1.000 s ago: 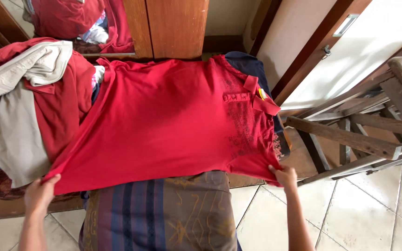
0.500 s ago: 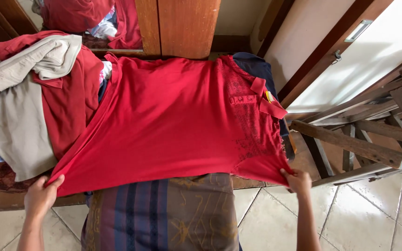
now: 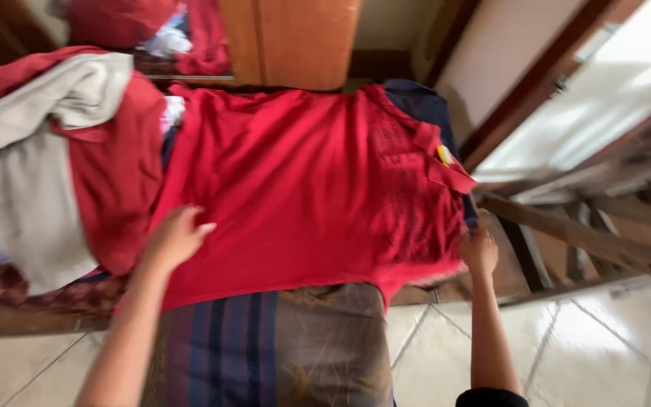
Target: Fold a red polo shirt on a patterned surface.
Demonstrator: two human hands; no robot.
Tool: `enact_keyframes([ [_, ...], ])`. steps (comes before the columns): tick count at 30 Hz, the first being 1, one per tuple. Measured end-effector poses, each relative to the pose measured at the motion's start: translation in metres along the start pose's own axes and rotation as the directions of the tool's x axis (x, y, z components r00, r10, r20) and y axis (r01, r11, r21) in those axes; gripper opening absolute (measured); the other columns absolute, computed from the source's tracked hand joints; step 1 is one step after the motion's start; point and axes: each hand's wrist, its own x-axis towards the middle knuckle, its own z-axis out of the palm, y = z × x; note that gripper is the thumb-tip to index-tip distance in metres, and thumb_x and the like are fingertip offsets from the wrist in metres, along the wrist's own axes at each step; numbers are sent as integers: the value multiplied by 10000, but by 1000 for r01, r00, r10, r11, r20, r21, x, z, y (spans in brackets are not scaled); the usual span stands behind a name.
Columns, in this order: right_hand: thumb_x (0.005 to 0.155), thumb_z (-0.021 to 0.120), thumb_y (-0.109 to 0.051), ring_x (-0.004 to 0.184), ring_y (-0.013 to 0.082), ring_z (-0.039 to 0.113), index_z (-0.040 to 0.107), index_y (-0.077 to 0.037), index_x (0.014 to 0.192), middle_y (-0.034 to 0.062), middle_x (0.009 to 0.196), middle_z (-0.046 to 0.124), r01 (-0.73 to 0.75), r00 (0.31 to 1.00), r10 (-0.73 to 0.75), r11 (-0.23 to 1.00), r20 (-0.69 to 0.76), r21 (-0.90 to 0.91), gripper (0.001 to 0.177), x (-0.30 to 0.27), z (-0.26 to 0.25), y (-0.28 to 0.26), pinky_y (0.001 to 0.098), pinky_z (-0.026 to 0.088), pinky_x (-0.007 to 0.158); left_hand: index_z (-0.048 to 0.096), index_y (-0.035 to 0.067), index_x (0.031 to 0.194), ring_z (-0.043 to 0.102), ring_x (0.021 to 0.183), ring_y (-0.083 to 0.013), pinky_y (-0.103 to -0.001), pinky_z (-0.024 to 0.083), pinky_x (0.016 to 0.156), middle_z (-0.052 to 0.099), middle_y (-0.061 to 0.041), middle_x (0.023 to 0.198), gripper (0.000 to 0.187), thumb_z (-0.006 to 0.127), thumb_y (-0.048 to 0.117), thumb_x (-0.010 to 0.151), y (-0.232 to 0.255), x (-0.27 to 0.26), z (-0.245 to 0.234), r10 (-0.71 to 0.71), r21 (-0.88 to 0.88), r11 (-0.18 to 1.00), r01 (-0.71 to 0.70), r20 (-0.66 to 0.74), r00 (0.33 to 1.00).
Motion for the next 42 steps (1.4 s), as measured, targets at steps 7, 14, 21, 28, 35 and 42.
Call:
enact_keyframes([
  [7,838,750,-625,1071,474,694,640,20,1215,302,1148,716,-239,957,256,962,137,-133,755,23,29,-42,568,556,876,330,201,1580,189,1558,-281,-527,195,1241,187,-78,1701,681,497,507,995,1,61,76,22,97,995,-25,28,999],
  [14,929,686,-437,1084,451,709,781,-143,1087,235,1133,765,-78,937,184,939,298,-334,347,37,8,-42,603,518,924,256,233,1617,159,1555,-234,-420,123,1260,185,-87,1693,682,337,566,1028,-92,72,94,-51,257,963,82,-122,991],
  [21,851,722,-348,1208,441,621,689,-4,1209,258,1244,687,-128,991,130,936,-17,-327,497,41,18,-106,606,467,996,375,93,1577,257,1550,-211,-390,161,1276,322,-106,1664,639,375,462,1056,-82,60,95,-5,214,973,86,-352,936],
  [28,876,761,-287,1038,364,671,660,-8,1139,201,1148,692,360,898,-432,829,81,428,397,30,42,-390,455,560,873,479,17,1506,375,1504,-270,-422,277,1238,430,-164,1606,568,446,360,1055,-87,59,99,7,29,1000,6,-427,904],
  [35,975,675,-478,1025,461,658,654,25,1126,265,1091,708,546,732,-675,662,92,513,526,19,134,-665,550,521,859,502,17,1484,428,1465,-290,-428,345,1208,466,-163,1578,533,468,310,1040,-85,53,95,-56,-132,991,1,-409,911],
  [42,937,630,-377,1018,457,679,595,2,1158,260,1137,678,444,784,-569,793,247,418,441,31,196,-806,551,550,847,494,9,1481,472,1437,-299,-429,360,1187,491,-164,1562,517,461,279,1042,-88,55,99,-70,-175,984,-5,-423,904],
])
